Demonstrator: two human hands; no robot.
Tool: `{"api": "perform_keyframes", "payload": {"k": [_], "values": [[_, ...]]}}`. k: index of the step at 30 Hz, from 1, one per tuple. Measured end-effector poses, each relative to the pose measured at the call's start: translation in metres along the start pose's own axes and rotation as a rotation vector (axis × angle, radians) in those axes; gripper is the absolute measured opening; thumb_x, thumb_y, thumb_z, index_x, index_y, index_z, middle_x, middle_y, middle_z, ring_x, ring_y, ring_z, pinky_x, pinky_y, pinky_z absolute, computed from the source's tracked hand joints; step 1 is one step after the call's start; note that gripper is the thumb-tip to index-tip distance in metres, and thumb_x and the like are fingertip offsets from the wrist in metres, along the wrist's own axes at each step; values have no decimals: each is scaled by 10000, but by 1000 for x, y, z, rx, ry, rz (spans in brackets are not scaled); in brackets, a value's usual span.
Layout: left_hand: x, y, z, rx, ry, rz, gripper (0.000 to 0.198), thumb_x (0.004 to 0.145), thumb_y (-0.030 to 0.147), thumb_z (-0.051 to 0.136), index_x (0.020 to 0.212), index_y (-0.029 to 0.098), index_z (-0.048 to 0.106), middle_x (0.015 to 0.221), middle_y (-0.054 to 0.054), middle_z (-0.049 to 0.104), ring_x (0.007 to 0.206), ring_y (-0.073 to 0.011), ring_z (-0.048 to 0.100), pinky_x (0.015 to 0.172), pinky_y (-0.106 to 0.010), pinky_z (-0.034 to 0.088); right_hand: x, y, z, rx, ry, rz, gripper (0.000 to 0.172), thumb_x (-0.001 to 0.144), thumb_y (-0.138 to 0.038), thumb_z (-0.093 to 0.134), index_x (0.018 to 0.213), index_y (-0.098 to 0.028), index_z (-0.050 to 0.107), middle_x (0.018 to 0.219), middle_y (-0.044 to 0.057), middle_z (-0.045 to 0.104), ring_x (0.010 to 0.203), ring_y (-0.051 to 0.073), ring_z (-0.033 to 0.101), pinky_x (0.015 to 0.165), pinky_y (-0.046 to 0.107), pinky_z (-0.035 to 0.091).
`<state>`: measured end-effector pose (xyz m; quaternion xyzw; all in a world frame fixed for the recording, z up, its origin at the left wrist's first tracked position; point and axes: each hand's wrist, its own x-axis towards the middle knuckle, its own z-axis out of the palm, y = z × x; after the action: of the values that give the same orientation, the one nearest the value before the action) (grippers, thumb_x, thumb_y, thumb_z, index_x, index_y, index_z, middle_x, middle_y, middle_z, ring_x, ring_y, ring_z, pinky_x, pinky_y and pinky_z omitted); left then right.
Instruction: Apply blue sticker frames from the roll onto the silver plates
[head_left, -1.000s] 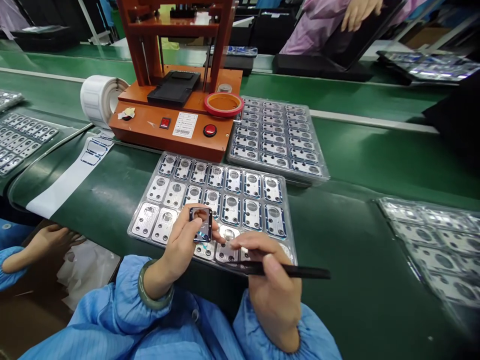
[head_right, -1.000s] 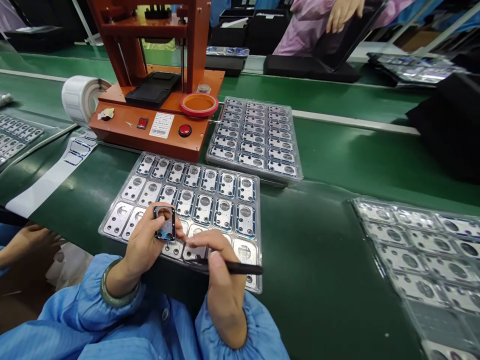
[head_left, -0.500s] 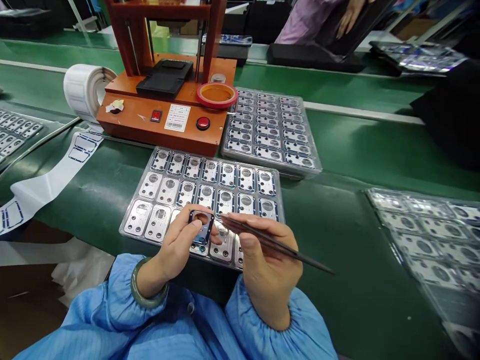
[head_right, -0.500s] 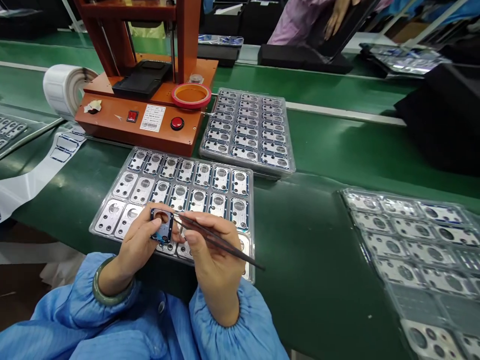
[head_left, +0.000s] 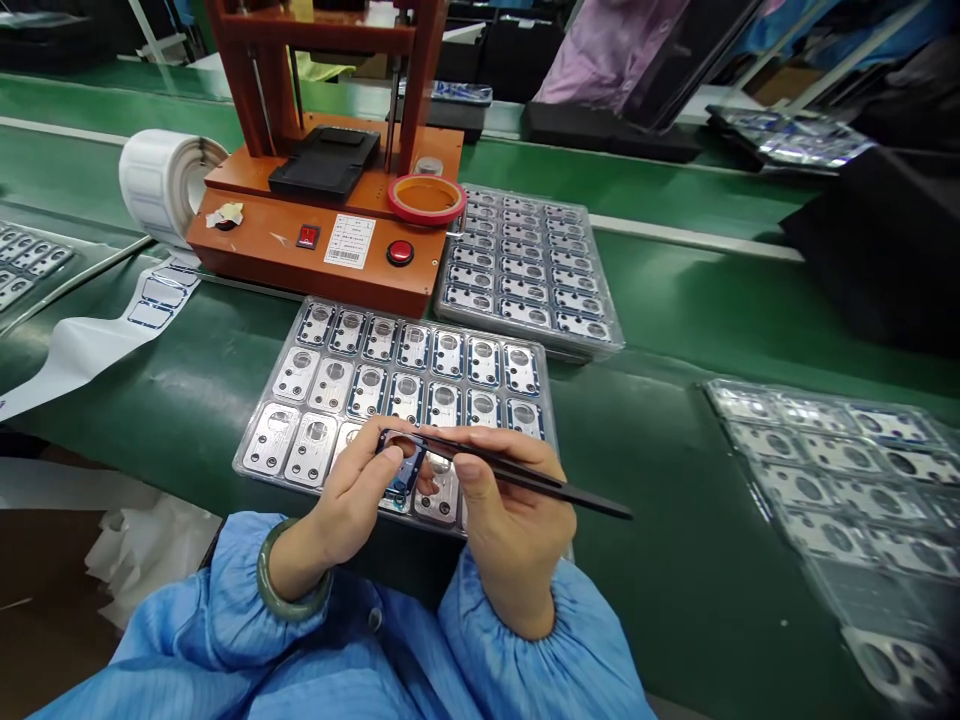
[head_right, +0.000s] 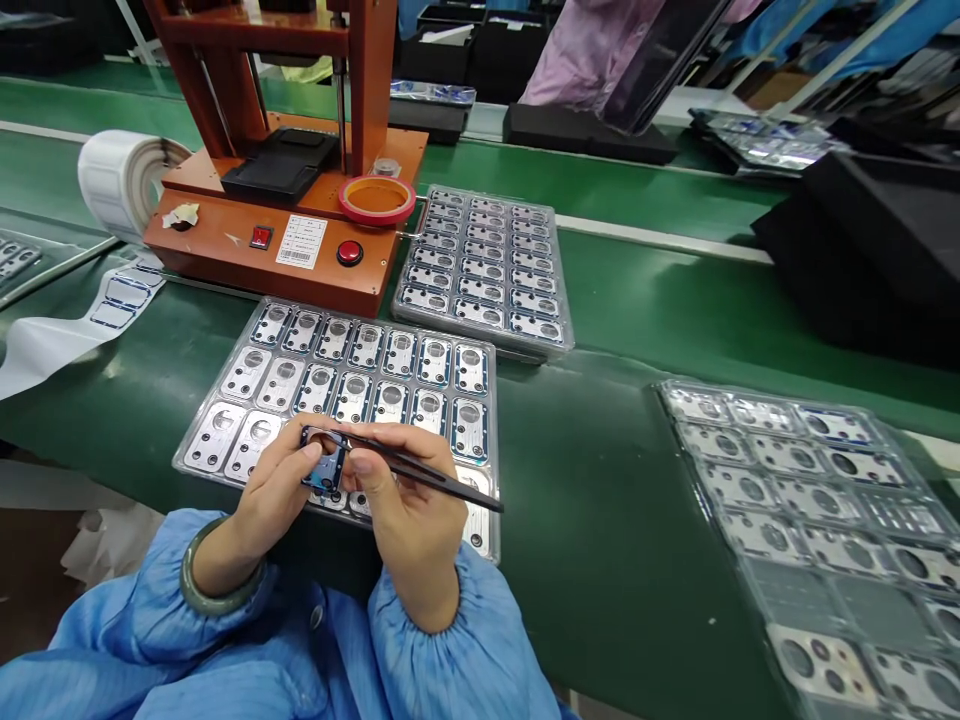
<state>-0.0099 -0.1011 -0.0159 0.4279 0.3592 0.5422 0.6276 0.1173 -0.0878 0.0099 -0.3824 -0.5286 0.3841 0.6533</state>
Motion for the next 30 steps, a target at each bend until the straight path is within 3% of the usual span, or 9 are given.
{"api": "perform_keyframes", "payload": {"k": [8,10,16,21,25,30], "values": [[0,2,4,158,54,3,256,961,400,448,1022,179,562,819,-19,648,782,-155,610,789,-280,478,-1,2,-6,-77,14,11,70,840,-257,688,908,-254,669,781,-9,734,506,117,659,495,224,575],[2,2,5,136,51,-32,260,958,413,444,1013,182,550,818,-20,648,784,-159,607,764,-276,474,0,6,-9,-119,-14,11,63,846,-274,678,899,-240,680,726,3,723,527,133,672,491,222,576],[2,3,9,66,47,-32,274,940,437,473,986,176,543,800,-6,620,711,-133,574,733,-267,465,-2,9,-15,-167,10,14,123,816,-327,703,867,-215,698,825,54,733,705,184,724,615,262,618],[3,0,9,8,57,-46,304,919,472,507,983,176,539,762,0,617,677,-127,576,700,-262,468,-3,7,-14,-164,3,38,121,809,-326,706,859,-216,699,810,52,735,687,185,716,587,259,609],[4,0,10,-5,22,-44,312,929,485,484,984,181,527,767,-9,635,695,-135,590,714,-273,477,-4,5,-10,-137,91,123,181,784,-392,725,825,-218,697,814,49,733,723,188,709,632,265,603],[3,1,10,12,1,-33,308,952,481,436,977,184,514,759,-14,642,734,-152,601,764,-297,481,-7,-2,-3,-92,113,204,242,764,-445,735,821,-216,682,822,52,726,713,197,697,616,286,597]]}}
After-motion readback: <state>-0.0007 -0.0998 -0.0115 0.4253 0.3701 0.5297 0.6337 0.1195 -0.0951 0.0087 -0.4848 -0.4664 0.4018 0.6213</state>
